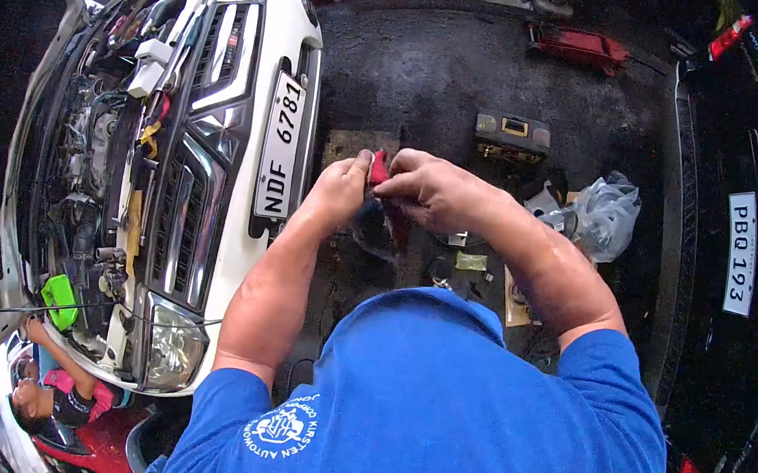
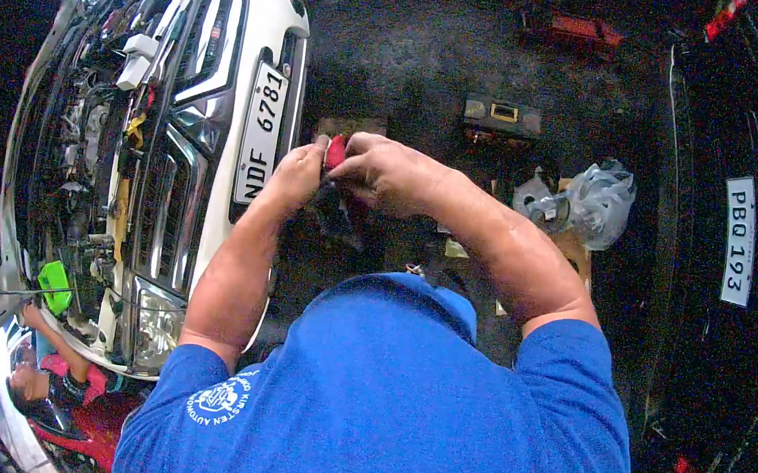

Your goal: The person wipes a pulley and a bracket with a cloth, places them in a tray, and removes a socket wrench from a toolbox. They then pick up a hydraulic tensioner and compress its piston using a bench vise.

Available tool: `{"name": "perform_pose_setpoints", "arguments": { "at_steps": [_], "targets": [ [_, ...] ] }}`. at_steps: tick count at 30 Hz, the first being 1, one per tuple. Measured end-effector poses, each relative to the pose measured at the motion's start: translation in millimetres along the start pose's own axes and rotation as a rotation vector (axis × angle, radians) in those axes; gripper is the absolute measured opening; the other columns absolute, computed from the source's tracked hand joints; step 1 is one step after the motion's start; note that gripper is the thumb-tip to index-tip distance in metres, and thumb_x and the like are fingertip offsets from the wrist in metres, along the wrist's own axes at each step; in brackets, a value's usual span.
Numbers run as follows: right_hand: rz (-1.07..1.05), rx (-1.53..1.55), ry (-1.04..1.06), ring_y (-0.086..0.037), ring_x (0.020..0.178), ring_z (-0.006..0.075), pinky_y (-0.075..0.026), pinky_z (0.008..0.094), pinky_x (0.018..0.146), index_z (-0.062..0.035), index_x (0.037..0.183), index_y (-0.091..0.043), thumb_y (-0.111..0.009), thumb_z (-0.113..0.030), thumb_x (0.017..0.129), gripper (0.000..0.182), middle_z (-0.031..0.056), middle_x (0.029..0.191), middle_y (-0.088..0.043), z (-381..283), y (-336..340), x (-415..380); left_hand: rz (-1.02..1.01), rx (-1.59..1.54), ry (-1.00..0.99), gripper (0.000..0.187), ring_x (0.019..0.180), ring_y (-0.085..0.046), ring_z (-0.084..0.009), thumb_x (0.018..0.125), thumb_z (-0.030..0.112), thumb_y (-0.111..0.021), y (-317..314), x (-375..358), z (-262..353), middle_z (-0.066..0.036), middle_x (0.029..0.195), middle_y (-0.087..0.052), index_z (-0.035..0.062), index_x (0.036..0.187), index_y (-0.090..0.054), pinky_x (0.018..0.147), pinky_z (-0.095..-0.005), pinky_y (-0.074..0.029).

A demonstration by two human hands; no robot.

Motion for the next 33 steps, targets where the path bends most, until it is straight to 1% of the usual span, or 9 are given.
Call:
{"name": "perform_pose_setpoints", "arguments": {
  "at_steps": [6,12,15,18,19,22,29,30,33],
  "targets": [
    [0.128,0.121,-0.252,-0.061,0.079,0.0223,-0.049,0.0332,0.074,-0.0016,0.093,-0.064,-0.065,-0.007,0.076,0.018,0.0127,0.085,-0.061,33,-5,-1,0.135,0.33,-0.049,0.049,0.096,-0.055,-0.0468,0.096,0.041,-0.037,1,-3,14,-0.031,0.096,-0.059,-0.0028,0.094,-0.059,0.081,-0.0455,-0.045],
    [0.262,0.398,-0.605,-0.063,0.077,0.0239,-0.05,0.033,0.069,-0.0037,0.093,-0.064,-0.064,-0.016,0.075,0.022,0.0157,0.086,-0.064,68,-17,-11,0.27,0.608,-0.135,0.049,0.089,-0.056,-0.0474,0.096,0.043,-0.039,-2,-19,49,-0.03,0.09,-0.059,-0.0015,0.093,-0.059,0.074,-0.0476,-0.045],
    [0.387,0.127,-0.136,-0.058,0.097,0.0261,-0.047,0.0334,0.083,-0.0044,0.1,-0.065,-0.064,-0.005,0.075,0.025,0.0121,0.102,-0.058,30,-13,-10,0.188,0.332,-0.022,0.043,0.095,-0.059,-0.0383,0.096,0.036,-0.037,6,-7,30,-0.025,0.099,-0.062,0.0002,0.106,-0.059,0.08,-0.0436,-0.046],
    [0.331,0.25,-0.004,-0.032,0.132,0.0324,-0.029,0.0413,0.107,-0.0105,0.127,-0.052,-0.063,-0.015,0.085,0.044,0.0181,0.136,-0.041,21,-28,-8,0.088,-0.578,0.37,0.049,0.094,-0.06,-0.0263,0.097,0.041,-0.036,-23,-25,14,-0.018,0.106,-0.061,-0.0007,0.112,-0.057,0.08,-0.0347,-0.048],
    [0.486,0.305,0.007,-0.027,0.135,0.0322,-0.029,0.0399,0.108,-0.006,0.133,-0.042,-0.059,-0.018,0.089,0.049,0.0199,0.138,-0.037,24,-35,-5,0.151,-0.589,0.259,0.053,0.094,-0.059,-0.024,0.097,0.044,-0.034,-22,-16,9,-0.015,0.105,-0.06,-0.0014,0.112,-0.057,0.081,-0.0332,-0.047],
    [0.71,0.586,-0.316,-0.055,0.105,0.0207,-0.042,0.0315,0.095,0.0008,0.127,-0.044,-0.052,-0.02,0.093,0.041,0.0154,0.113,-0.057,44,-32,3,0.416,-0.505,-0.121,0.058,0.096,-0.054,-0.0208,0.099,0.049,-0.026,-16,-8,16,-0.01,0.103,-0.056,-0.0009,0.108,-0.054,0.087,-0.033,-0.044],
    [0.704,0.852,-0.601,-0.059,0.079,0.0133,-0.049,0.0287,0.071,0.0014,0.099,-0.061,-0.054,-0.029,0.092,0.031,0.0097,0.085,-0.064,70,-18,6,0.178,-0.66,-0.303,0.057,0.108,-0.049,-0.0206,0.1,0.044,-0.027,-30,-1,1,-0.016,0.127,-0.044,0.0005,0.137,-0.028,0.093,-0.0335,-0.042],
    [0.686,0.928,-0.599,-0.058,0.078,0.0129,-0.048,0.0284,0.07,0.0011,0.097,-0.062,-0.053,-0.03,0.093,0.032,0.0095,0.083,-0.064,72,-14,5,0.292,-0.09,-0.475,0.064,0.115,-0.046,-0.0232,0.099,0.046,-0.026,-13,-14,3,-0.016,0.134,-0.04,0.0006,0.143,-0.015,0.096,-0.0355,-0.041],
    [0.67,1.329,-0.413,-0.057,0.074,0.013,-0.046,0.0277,0.067,0.0016,0.092,-0.063,-0.052,-0.031,0.093,0.035,0.0074,0.081,-0.064,90,-22,19,0.255,-0.977,-0.099,0.064,0.107,-0.053,-0.03,0.095,0.056,-0.027,-14,-26,16,-0.014,0.13,-0.046,0.0047,0.134,-0.035,0.091,-0.0401,-0.046]
  ]
}}
Point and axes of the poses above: each hand's wrist, its own x-axis towards the middle knuckle, its own y-axis out of the back of the hand, z = x × y, the point moved 8 cm from there along x, towards the middle knuckle
